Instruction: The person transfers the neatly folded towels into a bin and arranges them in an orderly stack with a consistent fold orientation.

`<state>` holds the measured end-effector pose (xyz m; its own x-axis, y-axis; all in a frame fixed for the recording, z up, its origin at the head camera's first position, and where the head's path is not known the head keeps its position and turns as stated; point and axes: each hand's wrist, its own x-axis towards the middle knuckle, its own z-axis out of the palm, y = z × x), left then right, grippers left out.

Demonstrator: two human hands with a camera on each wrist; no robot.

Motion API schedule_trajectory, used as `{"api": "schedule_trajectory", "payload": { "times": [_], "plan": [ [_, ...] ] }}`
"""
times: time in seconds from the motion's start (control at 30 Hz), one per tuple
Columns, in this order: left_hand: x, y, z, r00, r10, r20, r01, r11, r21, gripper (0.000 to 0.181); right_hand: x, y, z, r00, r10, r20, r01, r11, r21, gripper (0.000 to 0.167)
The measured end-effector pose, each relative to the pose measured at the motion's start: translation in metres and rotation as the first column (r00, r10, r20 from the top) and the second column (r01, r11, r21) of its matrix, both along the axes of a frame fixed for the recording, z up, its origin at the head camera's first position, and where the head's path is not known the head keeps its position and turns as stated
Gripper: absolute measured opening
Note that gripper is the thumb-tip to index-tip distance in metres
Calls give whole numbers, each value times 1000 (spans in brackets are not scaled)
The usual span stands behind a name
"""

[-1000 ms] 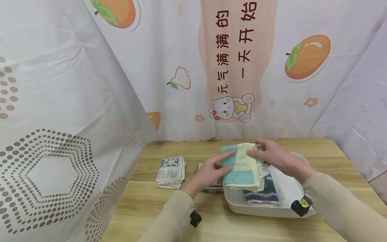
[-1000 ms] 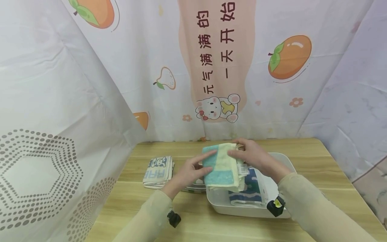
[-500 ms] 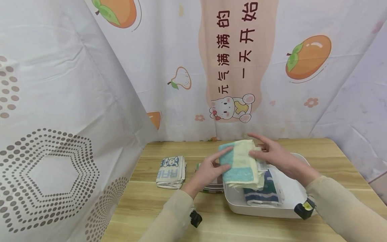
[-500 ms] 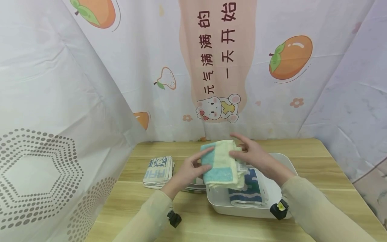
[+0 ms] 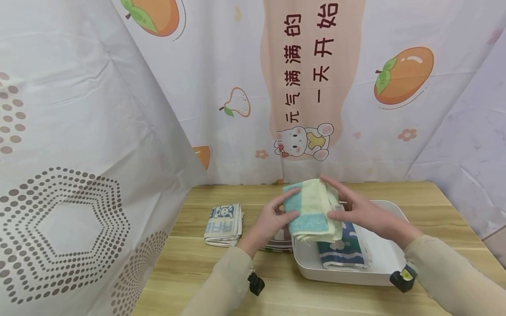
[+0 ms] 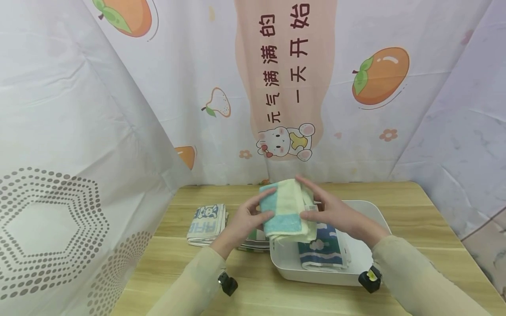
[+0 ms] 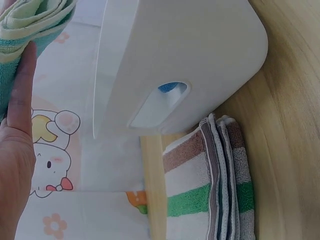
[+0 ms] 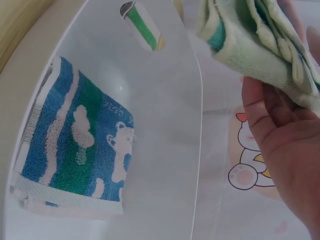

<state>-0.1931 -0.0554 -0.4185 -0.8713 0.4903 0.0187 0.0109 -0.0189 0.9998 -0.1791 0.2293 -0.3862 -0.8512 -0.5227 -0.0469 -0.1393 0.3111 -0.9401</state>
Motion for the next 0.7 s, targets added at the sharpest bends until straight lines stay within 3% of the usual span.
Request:
{"api": "schedule_trajectory", "payload": {
  "times": [0.37, 0.7],
  "plan": [
    [-4, 0, 1, 1000, -1, 11, 1, 1000, -1, 56, 1, 0, -4, 1000, 30, -3, -30, 1000, 6, 78],
    [-7, 4, -2, 1000, 15, 9, -15, 1000, -27, 57, 1, -2, -9, 1000, -23, -18, 24, 998, 57, 73]
  ]
}}
